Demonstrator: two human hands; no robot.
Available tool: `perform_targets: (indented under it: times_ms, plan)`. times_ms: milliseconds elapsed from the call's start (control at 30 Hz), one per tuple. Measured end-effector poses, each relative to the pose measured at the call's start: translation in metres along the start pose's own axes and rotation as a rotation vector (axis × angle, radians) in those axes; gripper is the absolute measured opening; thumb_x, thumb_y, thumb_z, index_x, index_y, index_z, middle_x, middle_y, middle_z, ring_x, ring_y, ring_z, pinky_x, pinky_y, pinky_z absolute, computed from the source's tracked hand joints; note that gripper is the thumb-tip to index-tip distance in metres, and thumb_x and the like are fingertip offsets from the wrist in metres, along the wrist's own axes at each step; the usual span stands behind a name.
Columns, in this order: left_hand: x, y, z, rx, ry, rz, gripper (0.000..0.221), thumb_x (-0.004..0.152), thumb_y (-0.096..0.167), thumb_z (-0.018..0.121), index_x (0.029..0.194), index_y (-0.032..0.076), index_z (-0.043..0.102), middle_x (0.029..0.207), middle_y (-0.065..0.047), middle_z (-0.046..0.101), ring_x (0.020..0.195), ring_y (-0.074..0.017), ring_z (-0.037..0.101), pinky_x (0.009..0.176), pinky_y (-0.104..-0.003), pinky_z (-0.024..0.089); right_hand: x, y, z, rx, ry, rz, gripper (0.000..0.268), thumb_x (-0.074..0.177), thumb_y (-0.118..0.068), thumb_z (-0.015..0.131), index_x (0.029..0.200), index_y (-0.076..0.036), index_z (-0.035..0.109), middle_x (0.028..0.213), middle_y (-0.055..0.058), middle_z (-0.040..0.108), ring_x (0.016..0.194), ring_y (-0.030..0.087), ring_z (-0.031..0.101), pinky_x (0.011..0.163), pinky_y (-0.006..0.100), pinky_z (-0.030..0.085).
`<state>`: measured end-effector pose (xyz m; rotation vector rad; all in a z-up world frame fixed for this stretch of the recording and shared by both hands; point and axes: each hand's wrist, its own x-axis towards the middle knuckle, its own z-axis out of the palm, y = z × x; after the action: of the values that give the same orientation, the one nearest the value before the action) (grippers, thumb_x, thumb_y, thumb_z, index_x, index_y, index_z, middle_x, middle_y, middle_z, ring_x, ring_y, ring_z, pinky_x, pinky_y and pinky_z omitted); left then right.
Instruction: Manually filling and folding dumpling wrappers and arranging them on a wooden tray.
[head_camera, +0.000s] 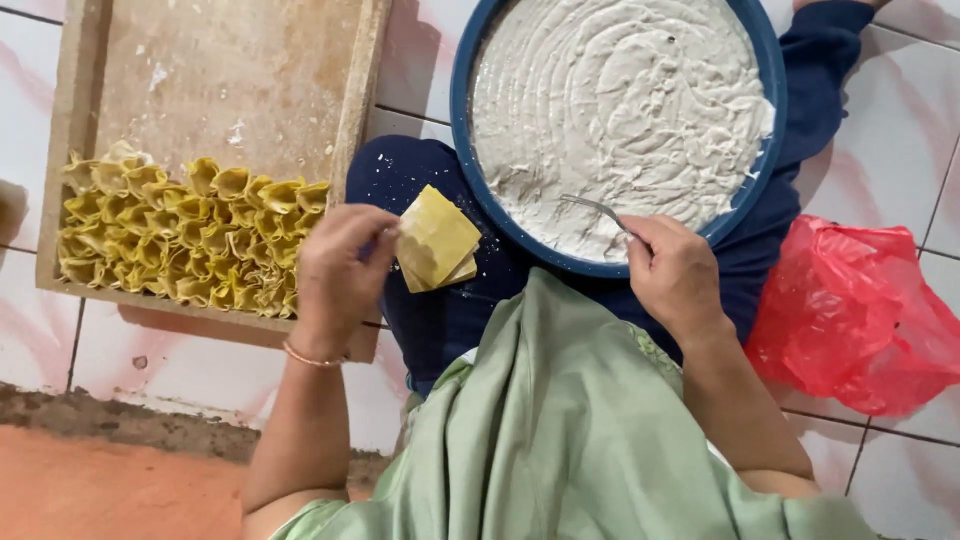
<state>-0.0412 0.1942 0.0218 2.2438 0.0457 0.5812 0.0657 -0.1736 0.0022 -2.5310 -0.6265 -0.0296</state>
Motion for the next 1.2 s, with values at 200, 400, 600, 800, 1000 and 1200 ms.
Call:
perform_targets:
  times_ms: [200,400,600,800,1000,1200]
  plan:
    - [-0.031,0.007,0.063,0.2,-0.115,0.064,0.024,0.086,0.021,0.081,0.104,0.01,0.071,0.104,-0.012,0.066,0.098,-0.0338,0.068,0.084,-0.042,0.057,-0.014,0.027,0.011,-0.375,-0.075,0.088,0.024,0.097,-0.028,0.062,0.116,-0.032,0.077,0.102,-0.008,0.07,0.097,0.013,0.072,0.084,0.027,0.057]
    - [-0.035,-0.002,0.065,0.192,-0.137,0.029,0.006,0.096,0.021,0.072,0.095,0.015,0.071,0.097,-0.005,0.066,0.093,-0.0266,0.071,0.079,-0.036,0.058,-0.024,0.045,0.023,-0.511,-0.091,0.049,0.022,0.098,-0.032,0.06,0.112,-0.037,0.076,0.096,-0.01,0.064,0.088,0.011,0.071,0.076,0.025,0.057]
    - [-0.01,0.022,0.037,0.015,-0.086,-0.096,0.006,0.096,0.014,0.072,0.094,0.011,0.068,0.09,-0.009,0.066,0.085,-0.029,0.071,0.073,-0.034,0.06,-0.02,0.012,-0.002,-0.485,-0.155,0.044,0.021,0.099,-0.027,0.058,0.097,-0.026,0.079,0.082,-0.002,0.068,0.08,0.025,0.073,0.07,0.035,0.058]
    - [0.007,0.044,0.006,-0.179,-0.075,-0.273,0.01,0.103,0.012,0.063,0.1,0.003,0.065,0.082,-0.014,0.064,0.073,-0.0256,0.065,0.066,-0.037,0.056,-0.017,0.031,0.009,-0.716,-0.172,0.021,0.02,0.102,-0.036,0.052,0.09,-0.043,0.067,0.092,-0.016,0.059,0.088,0.006,0.068,0.08,0.018,0.051]
    - [-0.009,-0.007,0.021,-0.729,0.046,-0.494,0.009,0.109,0.014,0.049,0.11,0.007,0.053,0.087,-0.005,0.058,0.076,-0.0113,0.058,0.067,-0.023,0.054,-0.007,0.017,0.001,-0.435,-0.362,0.115,0.023,0.097,-0.033,0.05,0.094,-0.03,0.073,0.097,-0.002,0.065,0.092,0.03,0.072,0.078,0.042,0.059]
    - [-0.007,-0.019,0.034,-1.56,0.174,-0.814,0.028,0.098,0.012,0.044,0.123,0.004,0.052,0.118,-0.022,0.069,0.105,-0.037,0.072,0.094,-0.058,0.06,-0.014,0.033,0.002,-0.514,-0.33,0.145,0.018,0.095,-0.039,0.057,0.101,-0.035,0.073,0.1,-0.007,0.065,0.095,0.021,0.072,0.081,0.034,0.059]
